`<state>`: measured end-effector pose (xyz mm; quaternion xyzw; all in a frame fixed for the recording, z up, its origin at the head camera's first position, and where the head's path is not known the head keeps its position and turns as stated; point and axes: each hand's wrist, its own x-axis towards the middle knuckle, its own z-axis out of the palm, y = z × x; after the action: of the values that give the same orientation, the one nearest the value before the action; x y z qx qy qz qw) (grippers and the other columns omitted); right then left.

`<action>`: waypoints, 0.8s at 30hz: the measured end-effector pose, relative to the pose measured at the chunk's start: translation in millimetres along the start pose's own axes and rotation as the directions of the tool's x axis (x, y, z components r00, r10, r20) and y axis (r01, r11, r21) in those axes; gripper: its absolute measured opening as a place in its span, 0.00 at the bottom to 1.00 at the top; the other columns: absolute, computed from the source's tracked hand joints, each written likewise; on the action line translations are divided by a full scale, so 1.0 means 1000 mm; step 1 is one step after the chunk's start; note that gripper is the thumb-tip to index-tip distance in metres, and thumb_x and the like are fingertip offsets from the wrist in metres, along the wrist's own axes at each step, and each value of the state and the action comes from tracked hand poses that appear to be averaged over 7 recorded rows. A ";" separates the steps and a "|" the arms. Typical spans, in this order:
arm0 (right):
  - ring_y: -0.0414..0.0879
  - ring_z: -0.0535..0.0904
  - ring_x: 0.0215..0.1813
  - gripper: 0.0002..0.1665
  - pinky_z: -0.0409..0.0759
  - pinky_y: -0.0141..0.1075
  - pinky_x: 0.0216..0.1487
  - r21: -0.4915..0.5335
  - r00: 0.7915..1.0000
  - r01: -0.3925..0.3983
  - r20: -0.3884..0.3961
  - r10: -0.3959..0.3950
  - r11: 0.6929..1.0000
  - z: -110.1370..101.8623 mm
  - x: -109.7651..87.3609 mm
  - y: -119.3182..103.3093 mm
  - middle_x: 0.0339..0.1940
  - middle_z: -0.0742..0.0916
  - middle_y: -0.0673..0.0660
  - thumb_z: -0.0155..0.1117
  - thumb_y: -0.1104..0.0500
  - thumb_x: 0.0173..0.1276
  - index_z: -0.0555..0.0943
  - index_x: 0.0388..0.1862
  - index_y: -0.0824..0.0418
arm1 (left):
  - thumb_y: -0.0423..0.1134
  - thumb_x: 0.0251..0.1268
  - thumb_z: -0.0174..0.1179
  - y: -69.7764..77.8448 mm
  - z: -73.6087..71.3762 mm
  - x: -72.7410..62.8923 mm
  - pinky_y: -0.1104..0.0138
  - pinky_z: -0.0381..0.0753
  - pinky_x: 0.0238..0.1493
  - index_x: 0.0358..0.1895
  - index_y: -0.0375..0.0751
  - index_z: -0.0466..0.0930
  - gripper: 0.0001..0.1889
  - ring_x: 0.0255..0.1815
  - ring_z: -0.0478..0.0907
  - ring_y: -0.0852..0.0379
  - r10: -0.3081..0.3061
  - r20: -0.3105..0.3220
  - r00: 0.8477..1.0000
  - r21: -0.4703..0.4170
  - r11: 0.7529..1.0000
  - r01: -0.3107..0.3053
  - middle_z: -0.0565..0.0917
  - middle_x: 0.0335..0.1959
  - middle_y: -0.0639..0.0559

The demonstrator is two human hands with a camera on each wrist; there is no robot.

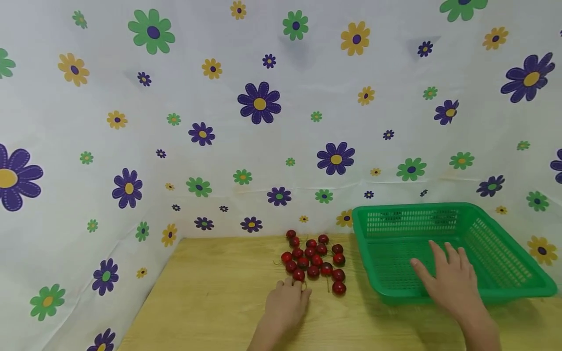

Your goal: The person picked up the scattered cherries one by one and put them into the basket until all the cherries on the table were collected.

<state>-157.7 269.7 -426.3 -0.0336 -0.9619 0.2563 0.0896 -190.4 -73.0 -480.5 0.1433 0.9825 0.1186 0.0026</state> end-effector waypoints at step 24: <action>0.72 0.17 0.75 0.47 0.28 0.68 0.71 0.145 0.818 -0.543 -0.131 0.560 0.827 -0.026 -0.005 0.064 0.74 0.28 0.79 0.43 0.54 0.73 0.31 0.77 0.72 | 0.34 0.68 0.61 -0.026 -0.007 0.000 0.64 0.75 0.27 0.42 0.44 0.84 0.04 0.35 0.73 0.54 0.068 0.045 0.997 -0.066 0.996 -0.065 0.75 0.36 0.50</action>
<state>-146.4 337.3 -437.5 -0.3276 -0.8855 0.3158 0.0940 -198.3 -98.9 -480.0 0.1786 0.9725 0.1469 0.0264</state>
